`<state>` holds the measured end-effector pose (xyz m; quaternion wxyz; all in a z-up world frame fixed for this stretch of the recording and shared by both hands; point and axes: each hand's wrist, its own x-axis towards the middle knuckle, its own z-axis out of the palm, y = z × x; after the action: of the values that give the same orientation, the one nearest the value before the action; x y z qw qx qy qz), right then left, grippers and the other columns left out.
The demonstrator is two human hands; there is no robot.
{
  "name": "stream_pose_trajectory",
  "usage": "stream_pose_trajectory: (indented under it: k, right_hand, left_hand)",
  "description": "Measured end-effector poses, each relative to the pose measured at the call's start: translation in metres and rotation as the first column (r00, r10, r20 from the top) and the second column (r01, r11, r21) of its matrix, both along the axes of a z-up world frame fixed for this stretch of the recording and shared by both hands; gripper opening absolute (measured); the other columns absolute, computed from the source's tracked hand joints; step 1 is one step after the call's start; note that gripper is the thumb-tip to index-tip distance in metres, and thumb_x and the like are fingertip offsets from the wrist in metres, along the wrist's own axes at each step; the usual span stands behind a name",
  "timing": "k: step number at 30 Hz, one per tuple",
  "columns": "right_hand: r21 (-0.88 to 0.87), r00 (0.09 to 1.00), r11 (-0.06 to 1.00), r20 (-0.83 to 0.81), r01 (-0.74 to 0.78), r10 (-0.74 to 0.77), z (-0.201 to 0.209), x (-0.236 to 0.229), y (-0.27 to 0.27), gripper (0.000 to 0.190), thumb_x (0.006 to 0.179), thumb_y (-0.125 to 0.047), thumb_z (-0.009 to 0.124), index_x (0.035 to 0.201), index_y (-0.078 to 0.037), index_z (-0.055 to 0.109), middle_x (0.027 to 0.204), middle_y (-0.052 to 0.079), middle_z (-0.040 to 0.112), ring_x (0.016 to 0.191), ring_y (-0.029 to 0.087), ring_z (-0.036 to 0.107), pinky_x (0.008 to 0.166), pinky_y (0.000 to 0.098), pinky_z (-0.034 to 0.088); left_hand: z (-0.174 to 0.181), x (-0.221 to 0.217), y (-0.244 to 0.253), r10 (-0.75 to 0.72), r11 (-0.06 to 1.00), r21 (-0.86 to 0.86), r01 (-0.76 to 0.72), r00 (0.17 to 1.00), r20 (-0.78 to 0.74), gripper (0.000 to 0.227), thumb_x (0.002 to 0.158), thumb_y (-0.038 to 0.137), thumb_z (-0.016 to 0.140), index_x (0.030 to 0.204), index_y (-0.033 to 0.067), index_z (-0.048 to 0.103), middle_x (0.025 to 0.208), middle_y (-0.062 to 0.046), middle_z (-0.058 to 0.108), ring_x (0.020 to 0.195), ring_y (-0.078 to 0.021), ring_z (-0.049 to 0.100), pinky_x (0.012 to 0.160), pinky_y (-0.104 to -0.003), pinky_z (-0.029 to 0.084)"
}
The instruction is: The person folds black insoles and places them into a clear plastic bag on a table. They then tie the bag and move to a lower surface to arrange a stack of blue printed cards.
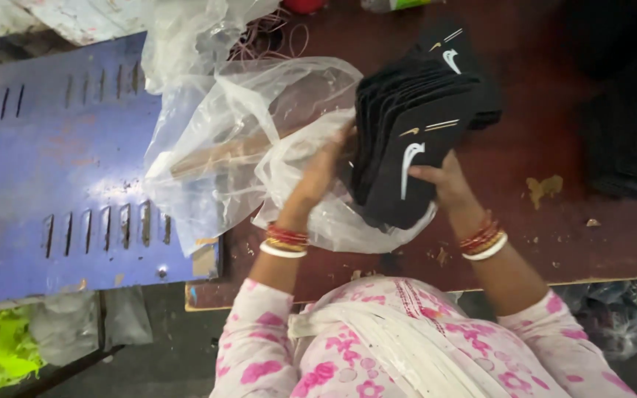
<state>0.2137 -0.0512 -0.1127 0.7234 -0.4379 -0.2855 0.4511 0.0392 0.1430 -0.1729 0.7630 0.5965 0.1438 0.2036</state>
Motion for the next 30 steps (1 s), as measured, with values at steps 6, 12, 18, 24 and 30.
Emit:
stream_pose_trajectory:
  k: [6,12,18,24,30]
  right_hand:
    - [-0.057,0.714,0.98,0.693,0.193,-0.101,-0.037,-0.004,0.037,0.079,0.073,-0.016,0.093,0.141,0.001,0.056,0.138,0.02,0.053,0.132,0.033,0.053,0.114,0.0435,0.045]
    - [-0.467,0.242,0.807,0.883,0.362,0.403,0.003,-0.019,0.022,0.117,0.059,-0.047,0.092,0.158,-0.019,0.036,0.141,0.025,0.052,0.129,0.043,0.05,0.106,0.049,0.04]
    - [-0.595,0.161,0.769,0.804,0.233,0.573,0.031,-0.063,0.014,0.111,0.062,-0.052,0.086,0.158,-0.028,0.037,0.117,0.027,0.062,0.107,0.044,0.063,0.094,0.0488,0.051]
    - [-0.601,0.187,0.735,0.798,0.313,0.573,0.023,-0.031,0.02,0.104,0.067,-0.055,0.083,0.157,-0.03,0.037,0.116,0.028,0.063,0.104,0.047,0.064,0.09,0.0513,0.052]
    - [-0.527,0.193,0.731,0.847,0.433,0.496,0.014,0.002,0.023,0.111,0.066,-0.058,0.077,0.161,-0.023,0.031,0.145,0.033,0.046,0.124,0.049,0.053,0.102,0.0535,0.046]
  left_hand:
    - [-0.038,-0.079,0.007,0.39,0.27,0.88,0.391,0.791,-0.471,0.034,0.095,0.031,0.057,0.115,0.0097,0.075,0.082,-0.019,0.075,0.085,-0.0371,0.072,0.097,-0.058,0.044]
    - [-0.049,-0.107,-0.001,0.518,0.3,0.727,0.618,0.534,-0.668,0.03,0.095,0.018,0.058,0.123,0.015,0.071,0.095,-0.017,0.075,0.09,-0.036,0.074,0.081,-0.049,0.059]
    - [-0.076,-0.064,0.046,0.642,0.443,0.884,0.152,0.634,-0.43,0.079,0.085,0.025,0.075,0.154,0.007,0.04,0.124,-0.028,0.063,0.091,-0.0438,0.07,0.077,-0.05,0.057]
    - [0.017,-0.073,0.001,0.72,0.297,0.94,0.167,0.607,-0.335,0.089,0.075,0.01,0.073,0.157,0.0138,0.04,0.14,-0.031,0.055,0.089,-0.0402,0.072,0.076,-0.046,0.058]
    - [0.036,-0.094,-0.05,0.559,0.054,0.994,0.095,0.822,-0.109,0.115,0.041,0.032,0.087,0.146,0.0113,0.044,0.111,-0.025,0.071,0.095,-0.0415,0.072,0.078,-0.046,0.058]
